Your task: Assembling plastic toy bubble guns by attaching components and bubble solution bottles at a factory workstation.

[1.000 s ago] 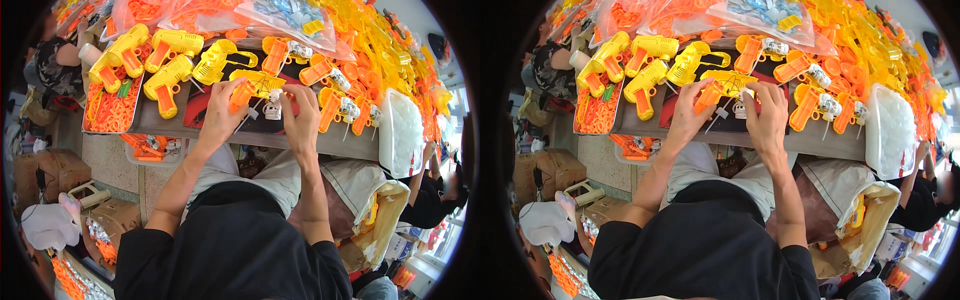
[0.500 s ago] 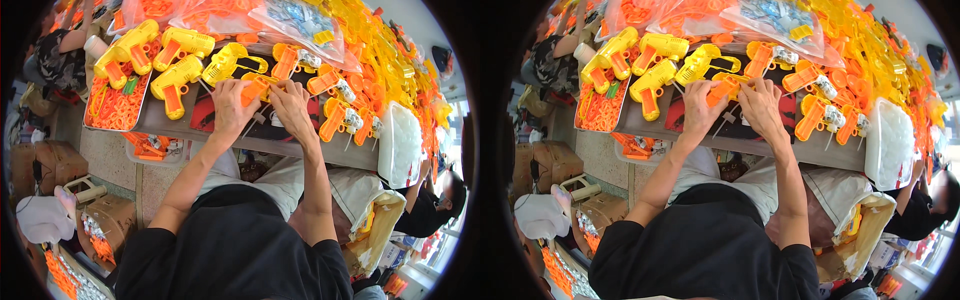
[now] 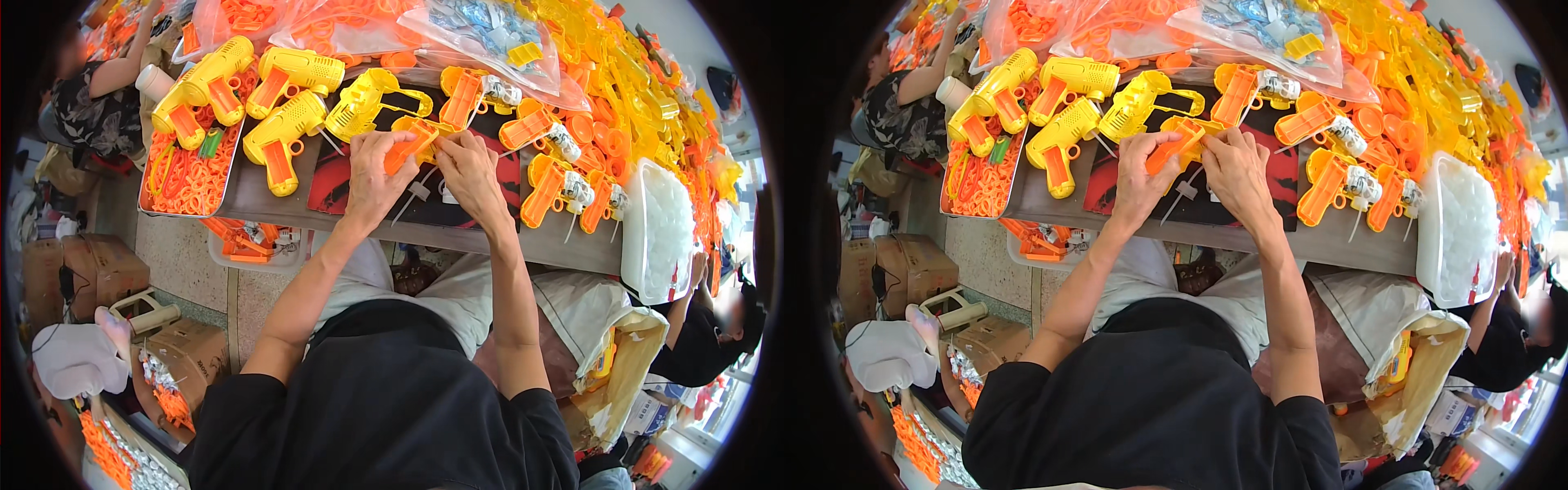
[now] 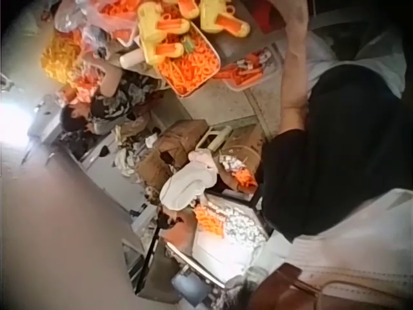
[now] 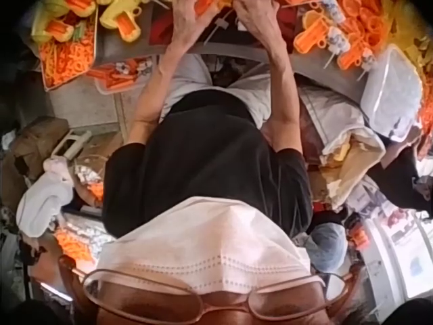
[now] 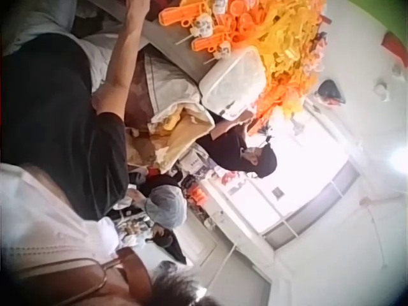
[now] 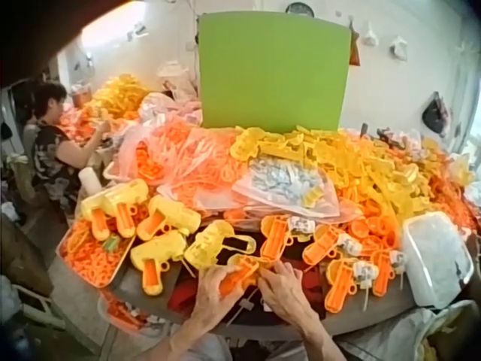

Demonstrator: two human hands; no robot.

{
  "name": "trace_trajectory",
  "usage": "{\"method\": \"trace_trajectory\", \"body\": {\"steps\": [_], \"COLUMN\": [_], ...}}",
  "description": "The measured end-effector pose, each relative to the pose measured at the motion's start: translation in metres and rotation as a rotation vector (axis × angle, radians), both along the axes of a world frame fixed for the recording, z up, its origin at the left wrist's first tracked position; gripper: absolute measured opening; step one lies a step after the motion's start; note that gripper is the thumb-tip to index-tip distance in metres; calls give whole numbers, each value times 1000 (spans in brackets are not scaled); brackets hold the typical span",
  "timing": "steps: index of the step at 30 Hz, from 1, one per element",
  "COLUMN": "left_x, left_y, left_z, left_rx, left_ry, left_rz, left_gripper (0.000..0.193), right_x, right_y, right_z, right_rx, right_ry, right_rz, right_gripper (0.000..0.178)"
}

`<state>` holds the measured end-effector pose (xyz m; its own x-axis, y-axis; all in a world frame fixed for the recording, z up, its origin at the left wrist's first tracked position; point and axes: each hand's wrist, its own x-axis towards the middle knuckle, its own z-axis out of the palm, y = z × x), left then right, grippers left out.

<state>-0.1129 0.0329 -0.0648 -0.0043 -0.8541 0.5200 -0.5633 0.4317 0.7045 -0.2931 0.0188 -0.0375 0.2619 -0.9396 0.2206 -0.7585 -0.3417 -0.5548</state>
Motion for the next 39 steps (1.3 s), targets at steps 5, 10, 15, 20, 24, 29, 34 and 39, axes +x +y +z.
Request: {"method": "trace_trajectory", "body": {"steps": [5,10,15,20,24,29,34,39], "left_x": [-10,-11,-16,-10,0,-5,-9,-17], "left_y": [1,5,7,8,7,16,30,44], "left_z": [-2,-6,-3,2,6,5,12,20], "left_rx": [-66,-127,-136,-116,-105,-119,-96,-108], "left_ry": [-55,-132,-228,-285,-316,-309,-310,-493], "left_rz": [24,70,68,34,30,70,52,22], "left_gripper": [28,24,23,21,20,15,26,38], "right_x": [3,5,0,-36,-67,-69,-71,-67], "right_y": [-3,-3,-4,17,21,20,21,44], "right_z": [-6,-1,1,15,10,-9,-13,4], "right_rx": [-58,23,31,-165,-60,-183,-311,56], "right_ry": [-60,-79,12,-290,-199,37,72,-182], "right_rz": [-33,-33,-25,-155,-11,99,-14,-131], "right_gripper": [23,27,29,21,21,27,14,13]}}
